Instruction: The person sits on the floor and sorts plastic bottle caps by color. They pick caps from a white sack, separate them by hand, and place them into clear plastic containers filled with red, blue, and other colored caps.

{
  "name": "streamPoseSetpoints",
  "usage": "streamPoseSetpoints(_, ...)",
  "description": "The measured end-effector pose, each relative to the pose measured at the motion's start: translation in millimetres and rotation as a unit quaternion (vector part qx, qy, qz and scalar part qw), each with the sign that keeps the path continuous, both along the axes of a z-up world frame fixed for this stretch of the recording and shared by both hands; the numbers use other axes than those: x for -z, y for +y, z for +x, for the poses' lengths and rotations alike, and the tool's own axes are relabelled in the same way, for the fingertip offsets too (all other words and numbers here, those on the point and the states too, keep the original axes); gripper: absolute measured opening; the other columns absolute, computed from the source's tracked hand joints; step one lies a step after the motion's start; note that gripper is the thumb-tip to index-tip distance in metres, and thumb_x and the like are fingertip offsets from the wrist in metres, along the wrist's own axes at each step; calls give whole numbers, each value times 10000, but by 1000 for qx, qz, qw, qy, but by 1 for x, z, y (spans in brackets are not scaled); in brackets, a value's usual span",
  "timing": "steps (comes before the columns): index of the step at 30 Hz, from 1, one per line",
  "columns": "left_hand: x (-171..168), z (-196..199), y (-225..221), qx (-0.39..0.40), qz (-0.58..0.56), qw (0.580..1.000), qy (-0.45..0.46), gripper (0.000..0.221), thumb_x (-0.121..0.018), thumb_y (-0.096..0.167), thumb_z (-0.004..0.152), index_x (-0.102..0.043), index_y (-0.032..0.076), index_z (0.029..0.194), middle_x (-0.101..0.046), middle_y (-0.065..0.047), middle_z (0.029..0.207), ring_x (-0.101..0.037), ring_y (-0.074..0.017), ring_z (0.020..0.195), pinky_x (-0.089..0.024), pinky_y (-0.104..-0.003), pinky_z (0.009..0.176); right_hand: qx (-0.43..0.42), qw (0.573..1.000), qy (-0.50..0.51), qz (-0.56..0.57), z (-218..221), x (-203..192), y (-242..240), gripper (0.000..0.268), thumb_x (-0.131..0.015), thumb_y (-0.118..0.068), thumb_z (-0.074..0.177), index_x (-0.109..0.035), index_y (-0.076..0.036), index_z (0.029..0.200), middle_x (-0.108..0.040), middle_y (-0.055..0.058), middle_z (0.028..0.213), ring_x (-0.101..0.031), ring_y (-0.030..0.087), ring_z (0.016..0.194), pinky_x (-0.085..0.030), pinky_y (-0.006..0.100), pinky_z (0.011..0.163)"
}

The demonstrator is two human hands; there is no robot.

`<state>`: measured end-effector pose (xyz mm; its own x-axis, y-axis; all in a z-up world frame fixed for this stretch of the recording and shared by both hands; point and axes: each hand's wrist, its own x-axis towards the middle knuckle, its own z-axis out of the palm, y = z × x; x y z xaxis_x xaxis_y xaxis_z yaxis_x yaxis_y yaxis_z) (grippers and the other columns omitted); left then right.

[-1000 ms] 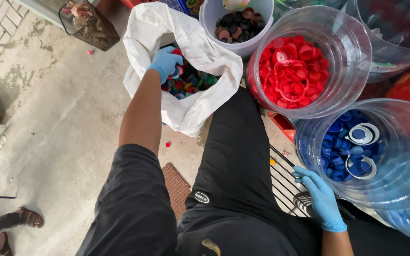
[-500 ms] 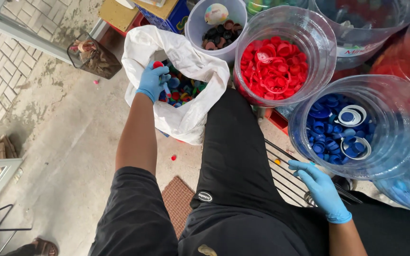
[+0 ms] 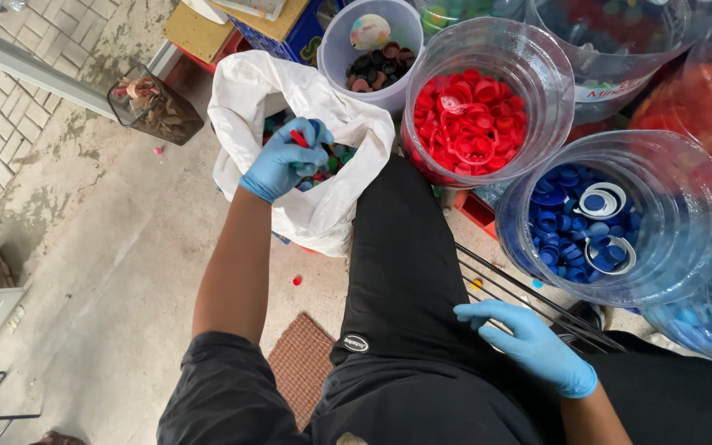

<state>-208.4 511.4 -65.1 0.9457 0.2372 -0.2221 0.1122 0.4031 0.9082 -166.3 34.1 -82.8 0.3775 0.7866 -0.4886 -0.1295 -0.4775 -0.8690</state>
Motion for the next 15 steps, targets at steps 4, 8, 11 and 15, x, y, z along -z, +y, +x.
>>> streamPoseSetpoints(4, -26, 10, -64, 122, 43, 988, -82, 260, -724, -74, 784, -563, 130, 782, -622, -142, 1031, -517, -161, 837, -399, -248, 661, -37, 975, -134, 173, 4, -18, 11, 407, -590, -343, 957, -739, -142, 1278, -807, 14, 1175, -744, 155, 1039, -569, 330, 952)
streamPoseSetpoints(8, -50, 32, -148, 181, 96, 968, -142, 253, -840, -65, 754, -607, 18, 810, -608, -121, 937, -657, -202, 955, -555, -286, 813, 118, 893, -328, 284, 26, -37, 27, 436, -740, -218, 886, -739, -137, 1315, -744, 66, 1193, -673, 292, 1097, -522, 460, 972)
streamPoseSetpoints(11, -81, 49, -206, 276, 91, 948, -133, 241, -877, 25, 725, -665, 62, 832, -632, -53, 868, -622, -133, 842, -515, -288, 805, 188, 840, -430, 272, 50, -57, 35, 593, -834, -177, 848, -653, -75, 1402, -656, 116, 1341, -583, 344, 1246, -425, 478, 1111)
streamPoseSetpoints(15, -15, 69, -242, 373, 124, 916, -85, 218, -845, -9, 713, -692, 72, 847, -637, -27, 849, -600, -115, 821, -493, -306, 795, 204, 840, -444, 238, 59, -51, 20, 674, -849, -160, 837, -608, -136, 1466, -642, 45, 1375, -488, 309, 1362, -331, 482, 1185)
